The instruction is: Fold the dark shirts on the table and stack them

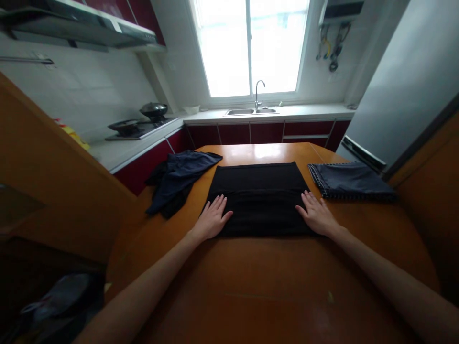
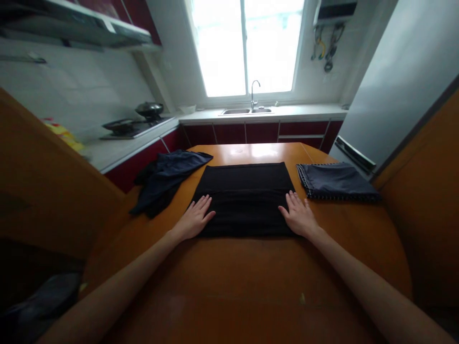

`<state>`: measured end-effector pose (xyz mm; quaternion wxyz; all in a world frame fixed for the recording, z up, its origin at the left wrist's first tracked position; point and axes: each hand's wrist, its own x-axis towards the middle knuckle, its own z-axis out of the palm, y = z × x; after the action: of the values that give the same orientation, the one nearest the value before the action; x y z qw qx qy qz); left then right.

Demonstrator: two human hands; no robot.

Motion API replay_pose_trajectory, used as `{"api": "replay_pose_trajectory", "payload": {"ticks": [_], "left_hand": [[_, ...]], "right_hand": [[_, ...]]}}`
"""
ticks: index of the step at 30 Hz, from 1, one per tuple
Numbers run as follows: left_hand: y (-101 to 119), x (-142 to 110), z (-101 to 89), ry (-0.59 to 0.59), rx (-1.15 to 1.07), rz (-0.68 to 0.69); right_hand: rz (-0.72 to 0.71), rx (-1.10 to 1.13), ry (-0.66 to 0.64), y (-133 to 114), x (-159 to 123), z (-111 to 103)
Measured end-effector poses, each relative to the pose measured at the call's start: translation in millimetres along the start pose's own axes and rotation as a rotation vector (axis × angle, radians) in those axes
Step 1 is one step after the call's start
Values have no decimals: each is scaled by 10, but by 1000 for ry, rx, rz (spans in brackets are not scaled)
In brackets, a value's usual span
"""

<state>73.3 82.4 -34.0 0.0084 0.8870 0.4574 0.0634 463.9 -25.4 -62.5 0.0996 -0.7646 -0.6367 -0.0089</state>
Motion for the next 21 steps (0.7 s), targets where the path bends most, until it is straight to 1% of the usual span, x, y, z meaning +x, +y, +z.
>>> {"api": "replay_pose_trajectory", "payload": {"ticks": [1,2,3,4,6,7,9,11,13,16,18,21], "left_hand": [[-35,-86,-34,21,-8,11],[-61,-185,-70,40,-17,51],[-82,-294,-107,49,-26,118],[-101,-407,-142,47,-34,200],[-144,-611,-203,32,-50,335],[-171,-687,-226,31,-53,371],[-227,-771,-257,50,-41,399],[-275,-773,-272,67,-13,414],[-300,-736,-281,75,18,432],[-292,-736,-303,121,42,440],[-260,-840,-328,184,36,444],[-179,-1170,-371,234,17,473]], "right_hand": [[11,-3,52,46,-62,-19],[-6,-3,108,71,-140,-43],[-54,-1,158,79,-232,-70],[-135,3,190,77,-333,-99],[-343,18,180,60,-536,-151],[-429,27,156,55,-622,-171],[-525,44,120,63,-732,-197],[-558,50,123,89,-753,-213],[-582,36,141,115,-716,-238],[-607,-4,170,125,-689,-305],[-612,-23,180,123,-773,-348],[-626,-34,167,145,-1087,-370]]}}
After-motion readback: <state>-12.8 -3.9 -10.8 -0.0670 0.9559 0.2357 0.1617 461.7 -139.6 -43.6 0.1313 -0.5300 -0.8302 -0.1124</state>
